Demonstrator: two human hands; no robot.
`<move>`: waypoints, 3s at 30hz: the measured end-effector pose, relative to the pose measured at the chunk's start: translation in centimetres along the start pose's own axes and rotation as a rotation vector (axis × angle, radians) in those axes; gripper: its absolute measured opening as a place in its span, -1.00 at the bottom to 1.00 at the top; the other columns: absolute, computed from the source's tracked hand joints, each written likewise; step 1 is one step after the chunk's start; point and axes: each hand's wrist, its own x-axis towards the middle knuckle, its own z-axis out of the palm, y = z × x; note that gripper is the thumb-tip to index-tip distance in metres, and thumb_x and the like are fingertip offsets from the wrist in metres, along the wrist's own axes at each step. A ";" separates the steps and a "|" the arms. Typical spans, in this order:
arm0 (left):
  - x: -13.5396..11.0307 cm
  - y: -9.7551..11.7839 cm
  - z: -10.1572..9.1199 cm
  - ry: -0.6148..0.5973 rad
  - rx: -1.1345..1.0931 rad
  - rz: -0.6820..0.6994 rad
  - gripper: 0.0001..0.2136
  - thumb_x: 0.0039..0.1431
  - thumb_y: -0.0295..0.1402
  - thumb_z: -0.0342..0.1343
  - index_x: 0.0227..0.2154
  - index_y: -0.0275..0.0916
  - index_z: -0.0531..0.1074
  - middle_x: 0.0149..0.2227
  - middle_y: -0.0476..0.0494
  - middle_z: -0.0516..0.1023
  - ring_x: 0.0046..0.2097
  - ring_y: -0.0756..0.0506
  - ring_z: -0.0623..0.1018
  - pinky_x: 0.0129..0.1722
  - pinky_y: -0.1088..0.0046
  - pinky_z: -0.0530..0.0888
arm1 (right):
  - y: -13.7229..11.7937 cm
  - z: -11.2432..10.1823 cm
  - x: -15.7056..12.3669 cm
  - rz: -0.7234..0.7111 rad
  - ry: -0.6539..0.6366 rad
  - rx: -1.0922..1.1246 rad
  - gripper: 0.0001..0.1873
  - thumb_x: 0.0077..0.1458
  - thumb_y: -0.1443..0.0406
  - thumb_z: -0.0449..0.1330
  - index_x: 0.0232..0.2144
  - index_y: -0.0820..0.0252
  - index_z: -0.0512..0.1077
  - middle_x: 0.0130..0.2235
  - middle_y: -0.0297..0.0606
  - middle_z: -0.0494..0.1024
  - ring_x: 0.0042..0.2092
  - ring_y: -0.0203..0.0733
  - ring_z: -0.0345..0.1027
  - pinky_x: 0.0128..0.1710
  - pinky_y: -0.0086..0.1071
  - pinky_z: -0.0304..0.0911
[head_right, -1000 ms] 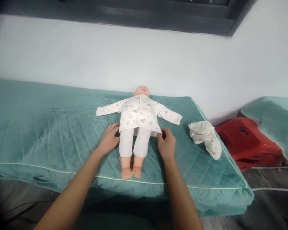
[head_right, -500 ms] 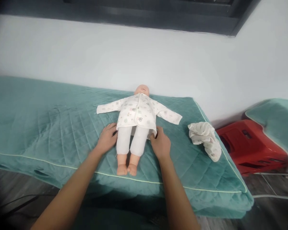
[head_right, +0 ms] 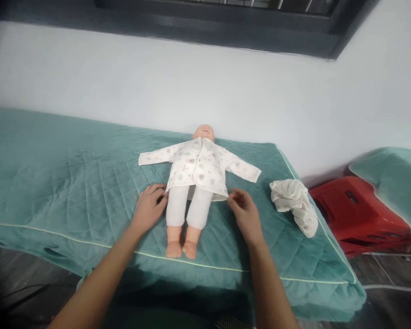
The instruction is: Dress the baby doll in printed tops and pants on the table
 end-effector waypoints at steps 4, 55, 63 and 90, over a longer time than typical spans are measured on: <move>-0.1 -0.4 0.2 0.038 -0.093 0.000 -0.83 0.27 -0.35 0.00 -0.43 -0.16 0.41 0.01 -0.11 0.58 0.05 -0.22 0.50 0.07 0.10 0.36 | -0.5 -2.1 3.6 0.281 -0.014 0.526 -0.81 0.17 0.18 0.21 -0.20 0.13 0.45 0.03 -0.05 0.56 0.10 -0.08 0.47 0.08 -0.13 0.45; 16.9 2.0 4.1 -0.316 -1.896 -0.670 -0.59 0.25 -0.27 0.16 0.11 -0.35 0.46 -0.05 -0.28 0.67 -0.01 -0.25 0.66 0.12 0.15 0.55 | -1.5 7.7 14.3 0.289 -0.147 0.438 -0.62 0.20 0.05 0.16 -0.09 0.17 0.50 -0.13 -0.14 0.66 -0.09 0.03 0.55 -0.10 -0.08 0.48; 18.4 -1.6 2.6 0.147 -2.003 -0.791 -0.64 0.38 -0.22 0.02 0.07 -0.38 0.44 -0.05 -0.37 0.64 0.01 -0.23 0.65 0.08 0.19 0.58 | -2.4 5.7 12.5 -0.191 0.334 -0.306 -0.62 0.16 -0.04 0.18 -0.33 0.16 0.40 -0.29 -0.27 0.51 -0.24 -0.15 0.35 -0.15 -0.24 0.26; 20.9 -6.6 2.1 0.827 -1.464 -0.783 -0.83 0.38 -0.41 -0.03 -0.24 -0.27 0.46 -0.14 -0.21 0.62 0.02 -0.13 0.62 -0.07 0.31 0.62 | -6.6 12.3 17.6 -0.344 -0.150 -0.431 -0.68 0.16 0.14 0.16 -0.06 0.09 0.42 0.08 -0.14 0.48 0.18 0.04 0.23 0.21 0.02 0.14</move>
